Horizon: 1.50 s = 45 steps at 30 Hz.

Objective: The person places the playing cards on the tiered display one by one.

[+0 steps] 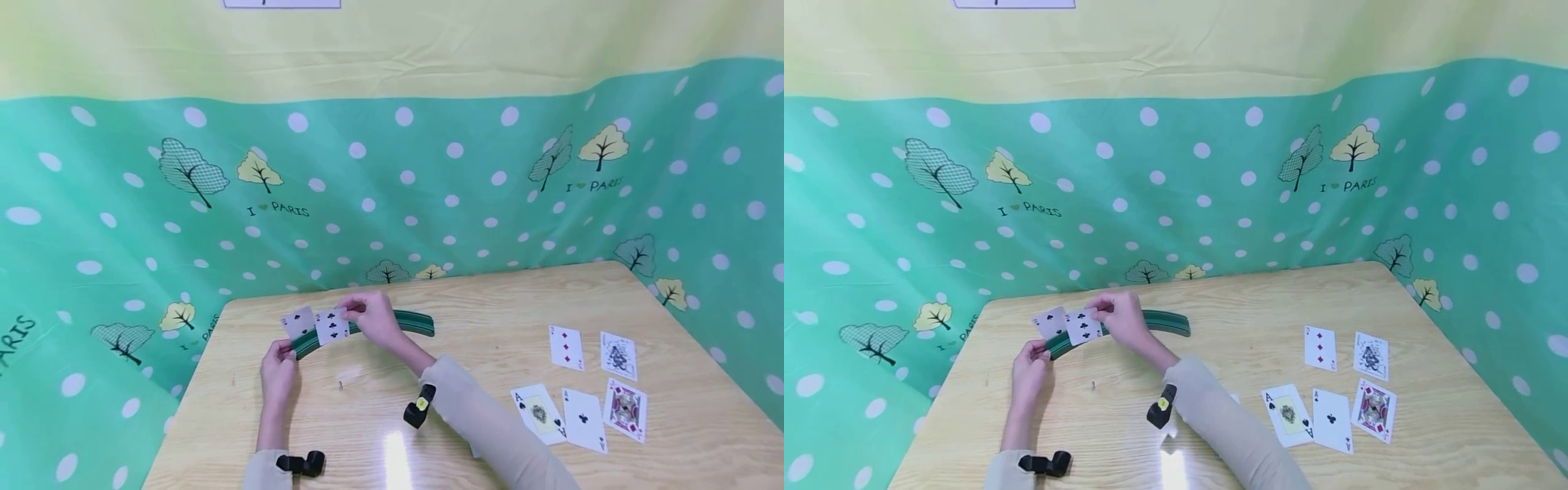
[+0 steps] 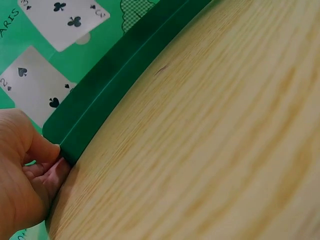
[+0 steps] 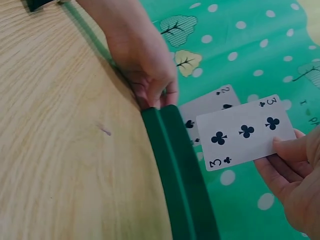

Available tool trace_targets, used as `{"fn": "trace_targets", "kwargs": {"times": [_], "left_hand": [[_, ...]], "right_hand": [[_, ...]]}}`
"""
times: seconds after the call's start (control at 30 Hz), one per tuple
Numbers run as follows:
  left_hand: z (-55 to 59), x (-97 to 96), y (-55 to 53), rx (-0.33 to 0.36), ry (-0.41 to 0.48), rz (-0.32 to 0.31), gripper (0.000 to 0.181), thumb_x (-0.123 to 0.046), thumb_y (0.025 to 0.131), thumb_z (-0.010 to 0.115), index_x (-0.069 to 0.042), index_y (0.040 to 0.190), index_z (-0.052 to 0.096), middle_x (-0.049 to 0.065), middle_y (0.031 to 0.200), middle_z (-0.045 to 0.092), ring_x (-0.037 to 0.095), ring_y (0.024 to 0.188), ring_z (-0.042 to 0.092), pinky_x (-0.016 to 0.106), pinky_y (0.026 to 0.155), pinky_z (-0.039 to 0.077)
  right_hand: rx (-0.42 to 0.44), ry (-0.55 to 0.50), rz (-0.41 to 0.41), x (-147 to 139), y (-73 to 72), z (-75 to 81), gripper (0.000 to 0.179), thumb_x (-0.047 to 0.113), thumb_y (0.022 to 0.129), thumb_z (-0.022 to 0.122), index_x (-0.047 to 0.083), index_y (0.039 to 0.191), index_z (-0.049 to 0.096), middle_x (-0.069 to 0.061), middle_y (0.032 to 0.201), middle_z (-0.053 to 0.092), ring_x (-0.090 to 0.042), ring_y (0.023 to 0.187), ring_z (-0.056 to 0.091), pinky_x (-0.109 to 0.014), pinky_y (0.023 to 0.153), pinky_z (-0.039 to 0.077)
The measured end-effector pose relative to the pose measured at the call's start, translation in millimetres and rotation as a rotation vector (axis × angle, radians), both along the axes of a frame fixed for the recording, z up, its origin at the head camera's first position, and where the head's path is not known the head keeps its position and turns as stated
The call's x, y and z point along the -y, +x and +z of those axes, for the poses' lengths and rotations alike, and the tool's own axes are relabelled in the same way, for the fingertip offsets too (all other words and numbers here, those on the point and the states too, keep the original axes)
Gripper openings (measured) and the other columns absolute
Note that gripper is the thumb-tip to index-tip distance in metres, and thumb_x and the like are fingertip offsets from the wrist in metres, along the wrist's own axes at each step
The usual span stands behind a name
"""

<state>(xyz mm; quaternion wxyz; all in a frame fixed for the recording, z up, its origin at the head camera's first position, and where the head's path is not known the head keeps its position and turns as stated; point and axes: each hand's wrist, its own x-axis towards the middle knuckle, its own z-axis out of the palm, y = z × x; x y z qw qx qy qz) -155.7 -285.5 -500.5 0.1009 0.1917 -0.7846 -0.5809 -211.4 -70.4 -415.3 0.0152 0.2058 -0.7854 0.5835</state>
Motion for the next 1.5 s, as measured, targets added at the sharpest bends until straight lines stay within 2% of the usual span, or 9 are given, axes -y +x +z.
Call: {"fn": "trace_targets", "kwargs": {"times": [0.13,0.3,0.63,1.17,1.5], "left_hand": [[-1.9,-1.8,-2.1,-0.003,-0.019,0.008,0.031,0.004,0.100,0.047,0.012,0.128,0.055,0.030,0.124,0.058,0.027,0.105,0.054,0.012,0.076,0.041],[-2.3,-2.9,-3.2,-0.003,-0.011,0.004,0.032,0.005,0.099,0.046,0.012,0.129,0.054,0.031,0.125,0.058,0.033,0.110,0.055,0.012,0.077,0.042],[-1.8,0.1,-2.5,-0.004,-0.007,0.004,0.032,0.005,0.099,0.046,0.012,0.129,0.054,0.031,0.125,0.057,0.032,0.109,0.055,0.012,0.076,0.042],[-2.2,1.5,0.3,0.004,0.011,0.018,0.034,0.005,0.098,0.047,0.011,0.131,0.054,0.030,0.126,0.057,0.033,0.110,0.055,0.013,0.075,0.043],[-4.1,-0.1,-2.0,-0.024,-0.002,0.028,0.030,0.006,0.097,0.048,0.012,0.125,0.057,0.029,0.119,0.060,0.022,0.099,0.056,0.013,0.073,0.044]], "right_hand": [[0.022,-0.011,-0.008,1.9,0.4,-8.0,0.015,-0.008,0.089,0.075,0.002,0.100,0.079,-0.008,0.098,0.077,-0.011,0.083,0.070,-0.021,0.072,0.056],[0.007,-0.012,-0.002,4.5,-0.3,-13.7,0.015,-0.008,0.089,0.075,0.001,0.100,0.079,-0.008,0.097,0.077,-0.010,0.082,0.070,-0.021,0.071,0.056],[0.023,-0.034,-0.002,15.4,-5.0,-12.1,0.013,-0.007,0.089,0.075,0.001,0.099,0.080,-0.009,0.096,0.078,-0.012,0.084,0.071,-0.019,0.071,0.055],[0.018,0.028,0.016,33.2,-7.4,-16.4,0.011,-0.006,0.089,0.076,0.002,0.095,0.080,-0.006,0.093,0.078,-0.008,0.079,0.068,-0.018,0.068,0.054],[0.031,0.021,0.011,35.9,-9.8,-24.3,0.011,-0.008,0.087,0.076,0.001,0.093,0.080,-0.005,0.090,0.077,-0.007,0.078,0.068,-0.019,0.070,0.055]]}}
